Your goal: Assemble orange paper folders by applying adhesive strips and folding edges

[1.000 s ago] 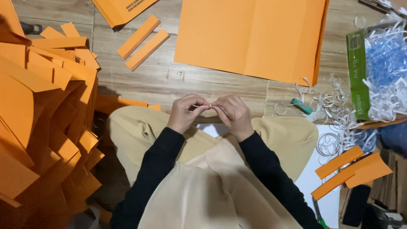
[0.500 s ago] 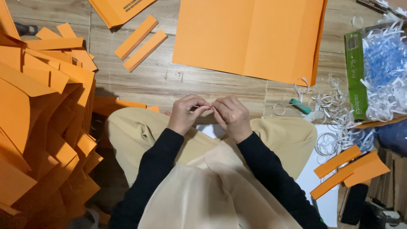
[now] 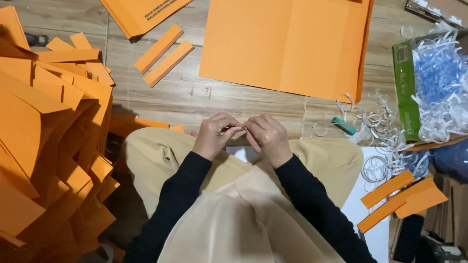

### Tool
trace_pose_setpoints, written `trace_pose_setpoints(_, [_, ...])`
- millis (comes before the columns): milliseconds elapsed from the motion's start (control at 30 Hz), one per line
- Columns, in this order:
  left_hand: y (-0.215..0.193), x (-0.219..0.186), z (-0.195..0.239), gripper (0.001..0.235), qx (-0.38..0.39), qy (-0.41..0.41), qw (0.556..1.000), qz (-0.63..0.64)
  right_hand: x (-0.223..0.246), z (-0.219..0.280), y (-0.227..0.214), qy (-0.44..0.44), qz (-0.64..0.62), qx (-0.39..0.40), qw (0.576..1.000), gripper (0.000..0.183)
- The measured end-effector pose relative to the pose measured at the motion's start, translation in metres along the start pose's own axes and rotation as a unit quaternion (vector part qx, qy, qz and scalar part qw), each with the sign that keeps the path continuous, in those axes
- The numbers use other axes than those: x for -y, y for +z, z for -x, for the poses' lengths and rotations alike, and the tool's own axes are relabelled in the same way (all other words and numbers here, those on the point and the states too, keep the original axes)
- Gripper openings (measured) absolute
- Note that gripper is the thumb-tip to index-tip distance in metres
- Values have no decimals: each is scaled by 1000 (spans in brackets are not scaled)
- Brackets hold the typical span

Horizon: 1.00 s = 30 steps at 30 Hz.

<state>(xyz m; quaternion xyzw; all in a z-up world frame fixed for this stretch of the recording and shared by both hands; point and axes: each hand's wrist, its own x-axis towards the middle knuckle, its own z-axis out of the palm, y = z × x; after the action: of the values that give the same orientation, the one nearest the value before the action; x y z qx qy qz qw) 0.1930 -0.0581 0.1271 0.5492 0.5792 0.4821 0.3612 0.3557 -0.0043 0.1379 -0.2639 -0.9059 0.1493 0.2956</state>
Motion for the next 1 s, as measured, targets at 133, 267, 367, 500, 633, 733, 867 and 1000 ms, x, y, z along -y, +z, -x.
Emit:
trace_pose_setpoints(133, [1,1,2,4,-1,-4,1000,11,4,0,-2,9,-9,-6,1000,13])
trace_pose_setpoints(267, [1,-2,4,3,-3,0,1000,15,7,-2,-5,47,-58,-15,997,16])
trace_pose_setpoints(367, [0,-5,5,5,-17,-19,998,65,-1,4,-2,163,-165,-79,969,3])
trace_pose_setpoints(500, [-27,4,4,8,-106,-24,992,61,-54,35,-15,356,-246,-256,864,10])
trace_pose_setpoints(633, [-69,48,9,7,-203,-89,968,122,-88,65,-76,537,-255,-459,660,9])
trace_pose_setpoints(733, [-98,57,7,4,-218,-110,968,51,-162,136,-77,514,-272,-589,561,8])
trace_pose_setpoints(867, [-131,61,1,5,-194,-115,972,-68,-163,143,-74,476,-265,-587,599,18])
trace_pose_setpoints(1000, [-158,67,-5,7,-153,-189,960,-137,-168,132,-68,425,-165,-593,664,17])
